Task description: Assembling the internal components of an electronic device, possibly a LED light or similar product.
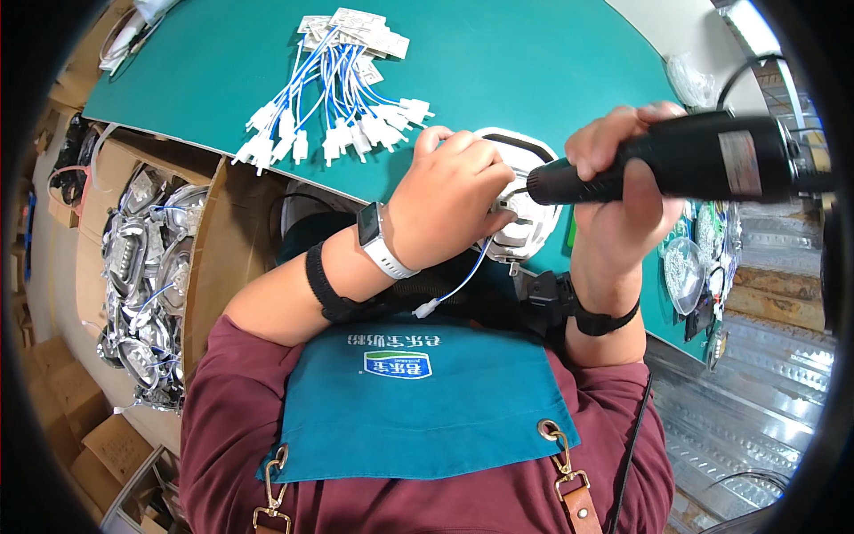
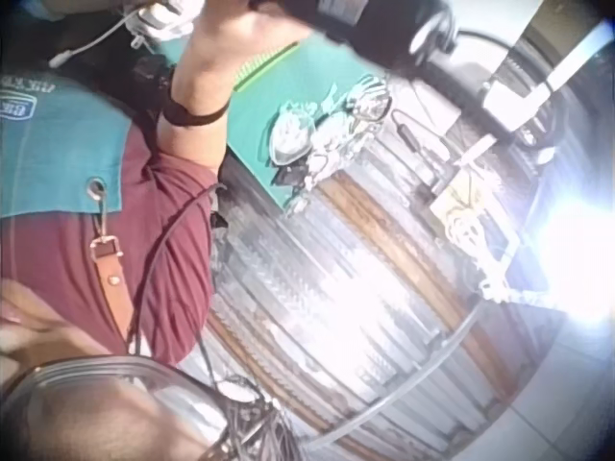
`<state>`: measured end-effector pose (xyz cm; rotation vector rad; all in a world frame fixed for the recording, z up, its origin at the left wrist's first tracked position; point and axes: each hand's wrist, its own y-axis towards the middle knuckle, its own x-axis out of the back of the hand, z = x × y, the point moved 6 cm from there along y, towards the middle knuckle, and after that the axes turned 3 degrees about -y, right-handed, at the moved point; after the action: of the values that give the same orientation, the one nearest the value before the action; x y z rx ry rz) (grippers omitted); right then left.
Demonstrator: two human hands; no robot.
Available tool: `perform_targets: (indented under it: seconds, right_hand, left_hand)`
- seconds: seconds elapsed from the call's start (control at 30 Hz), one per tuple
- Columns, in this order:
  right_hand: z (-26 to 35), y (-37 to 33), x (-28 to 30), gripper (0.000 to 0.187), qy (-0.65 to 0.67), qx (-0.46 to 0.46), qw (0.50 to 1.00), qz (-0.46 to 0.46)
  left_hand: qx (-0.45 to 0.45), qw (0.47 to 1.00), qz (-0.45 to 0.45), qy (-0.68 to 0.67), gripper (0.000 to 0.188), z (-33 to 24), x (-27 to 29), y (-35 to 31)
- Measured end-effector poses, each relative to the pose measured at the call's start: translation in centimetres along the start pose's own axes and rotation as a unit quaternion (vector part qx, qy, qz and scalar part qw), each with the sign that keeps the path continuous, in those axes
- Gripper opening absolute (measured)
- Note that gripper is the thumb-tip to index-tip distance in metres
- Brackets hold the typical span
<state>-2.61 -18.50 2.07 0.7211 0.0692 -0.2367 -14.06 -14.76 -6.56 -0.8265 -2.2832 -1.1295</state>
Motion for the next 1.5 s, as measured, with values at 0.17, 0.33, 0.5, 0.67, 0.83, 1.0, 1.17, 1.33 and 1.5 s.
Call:
perform_targets:
  seconds: [0.17,0.33,0.5,0.67,0.83,1.0,1.17,1.33,1.5]
  right_hand:
    - [-1.2,1.1,-0.9,0.039,0.112,-0.036,0.979,0.164]
    - [-1.4,2.3,-0.3,0.049,0.033,-0.092,0.990,0.097]
    - [10.1,0.7,1.9,0.046,0.227,0.086,0.969,0.044]
    - [12.0,-3.6,9.9,0.049,0.198,0.072,0.971,0.110]
    - [8.8,-10.3,15.4,0.048,0.190,-0.060,0.980,-0.008]
    - [4.8,-14.0,18.0,0.049,0.254,-0.122,0.956,-0.080]
    - [3.8,-16.2,18.5,0.048,0.322,-0.160,0.915,-0.181]
    - [2.7,-16.4,19.1,0.052,0.319,-0.173,0.922,-0.137]
    - [2.5,-16.4,18.1,0.055,0.288,-0.192,0.921,-0.177]
  left_hand:
    - [-0.005,1.000,0.004,0.006,0.034,-0.3,-0.2,-0.1]
    - [0.001,0.999,0.015,0.035,0.033,0.0,0.0,0.1]
    - [-0.032,0.998,0.009,0.056,0.038,-0.5,-0.2,0.3]
    - [-0.034,0.993,0.046,0.105,0.041,-1.4,-0.5,0.7]
    - [-0.005,0.998,0.064,0.011,0.038,-2.3,4.4,2.6]
    - [0.049,0.998,0.051,-0.001,0.038,-2.8,15.9,3.6]
    - [0.279,0.952,0.011,0.128,0.033,1.9,28.6,-3.8]
    - [0.495,0.807,-0.097,0.306,0.043,9.4,38.6,-20.2]
    - [0.559,0.773,-0.076,0.288,0.045,12.3,37.6,-26.7]
